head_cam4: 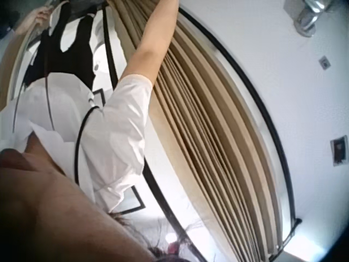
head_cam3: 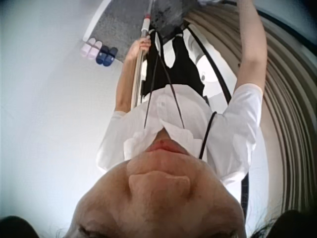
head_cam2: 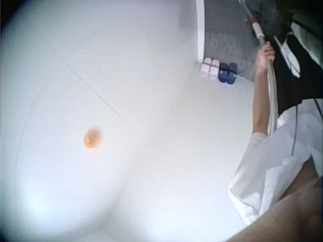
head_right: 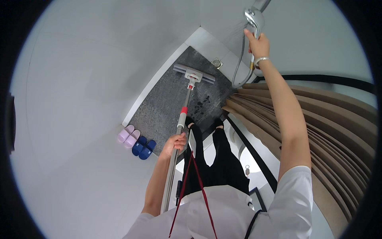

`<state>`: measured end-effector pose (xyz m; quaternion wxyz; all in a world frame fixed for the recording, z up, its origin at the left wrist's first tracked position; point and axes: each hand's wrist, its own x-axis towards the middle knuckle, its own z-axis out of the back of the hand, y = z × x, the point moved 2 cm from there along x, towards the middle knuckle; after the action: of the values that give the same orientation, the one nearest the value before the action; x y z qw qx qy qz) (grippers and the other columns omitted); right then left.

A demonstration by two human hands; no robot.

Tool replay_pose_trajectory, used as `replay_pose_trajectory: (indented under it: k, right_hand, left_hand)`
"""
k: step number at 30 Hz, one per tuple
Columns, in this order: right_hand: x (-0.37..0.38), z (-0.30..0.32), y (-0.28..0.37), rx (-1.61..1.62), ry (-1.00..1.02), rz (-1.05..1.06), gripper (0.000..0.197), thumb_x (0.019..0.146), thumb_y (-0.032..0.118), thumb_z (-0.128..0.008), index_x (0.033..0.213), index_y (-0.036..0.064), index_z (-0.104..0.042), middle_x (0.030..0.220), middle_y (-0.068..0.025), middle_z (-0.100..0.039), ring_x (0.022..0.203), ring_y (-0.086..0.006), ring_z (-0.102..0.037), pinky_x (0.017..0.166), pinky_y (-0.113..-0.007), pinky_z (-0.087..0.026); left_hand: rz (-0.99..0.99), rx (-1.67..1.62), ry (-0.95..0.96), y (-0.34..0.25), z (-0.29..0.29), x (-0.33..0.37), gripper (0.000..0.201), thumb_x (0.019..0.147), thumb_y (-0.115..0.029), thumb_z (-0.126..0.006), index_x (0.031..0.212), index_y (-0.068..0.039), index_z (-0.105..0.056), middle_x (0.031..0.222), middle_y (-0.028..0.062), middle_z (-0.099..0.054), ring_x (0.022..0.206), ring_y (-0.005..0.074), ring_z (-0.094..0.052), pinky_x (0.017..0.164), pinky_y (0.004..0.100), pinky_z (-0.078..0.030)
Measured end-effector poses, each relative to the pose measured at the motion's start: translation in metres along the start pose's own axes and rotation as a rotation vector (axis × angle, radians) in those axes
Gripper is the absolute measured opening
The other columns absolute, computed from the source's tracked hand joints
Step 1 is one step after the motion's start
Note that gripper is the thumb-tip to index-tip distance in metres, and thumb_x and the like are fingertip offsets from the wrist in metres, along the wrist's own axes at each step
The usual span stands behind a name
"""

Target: The person cleans a bathroom by wiping the sink, toilet, and mirror with a cloth, then mops the floor. They also fold and place towels on a rack and retrieve cleaning supplies from a cart.

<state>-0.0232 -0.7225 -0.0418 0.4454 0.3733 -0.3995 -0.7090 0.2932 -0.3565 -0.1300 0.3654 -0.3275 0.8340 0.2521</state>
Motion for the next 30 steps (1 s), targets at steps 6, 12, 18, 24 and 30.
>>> replay_pose_trajectory:
  k: [6, 12, 18, 24, 30]
  right_hand:
    - [0.033, -0.015, -0.035, 0.356, 0.127, -0.041, 0.036, 0.081, 0.033, -0.067, 0.074, 0.0023, -0.051, 0.055, -0.0030, -0.048, 0.043, -0.0116, -0.045, 0.042, -0.028, -0.039]
    - [0.019, -0.035, -0.070, 0.279, 0.095, 0.012, 0.030, 0.086, 0.030, -0.060, 0.072, 0.0044, -0.054, 0.054, -0.0025, -0.048, 0.040, -0.0139, -0.044, 0.039, -0.029, -0.036]
    - [-0.028, -0.083, -0.109, 0.320, 0.320, -0.109, 0.030, 0.084, 0.029, -0.064, 0.075, 0.0032, -0.052, 0.056, -0.0022, -0.047, 0.042, -0.0105, -0.043, 0.040, -0.027, -0.036]
    - [-0.065, -0.135, -0.166, 0.177, 0.329, -0.190, 0.032, 0.085, 0.032, -0.063, 0.081, 0.0022, -0.053, 0.057, -0.0010, -0.045, 0.042, -0.0096, -0.042, 0.039, -0.025, -0.034]
    - [-0.057, -0.207, -0.172, 0.182, 0.403, -0.048, 0.033, 0.086, 0.032, -0.062, 0.083, 0.0003, -0.054, 0.058, -0.0026, -0.048, 0.045, -0.0105, -0.045, 0.042, -0.027, -0.039]
  left_hand:
    - [-0.197, 0.428, -0.223, 0.063, -0.030, -0.052, 0.018, 0.084, -0.006, -0.059, 0.094, -0.006, -0.043, 0.064, -0.0018, -0.040, 0.045, 0.0042, -0.035, 0.038, 0.0201, -0.030]
    - [-0.177, 0.611, -0.474, 0.135, 0.065, -0.047, 0.018, 0.089, -0.017, -0.060, 0.090, -0.007, -0.045, 0.052, -0.0013, -0.038, 0.038, 0.0080, -0.035, 0.035, 0.0236, -0.030]
    - [-0.103, 0.822, -0.877, 0.174, 0.213, -0.021, 0.034, 0.085, -0.029, -0.065, 0.069, -0.003, -0.050, 0.049, 0.0022, -0.046, 0.040, 0.0115, -0.046, 0.037, 0.0288, -0.037]
    - [-0.238, 1.004, -0.954, 0.220, 0.297, -0.014, 0.030, 0.082, -0.024, -0.066, 0.081, 0.005, -0.058, 0.057, 0.0108, -0.055, 0.052, 0.0187, -0.051, 0.053, 0.0352, -0.043]
    - [-0.251, 1.062, -0.994, 0.237, 0.317, -0.003, 0.026, 0.082, -0.023, -0.065, 0.083, 0.002, -0.057, 0.059, 0.0154, -0.055, 0.053, 0.0229, -0.052, 0.056, 0.0375, -0.044]
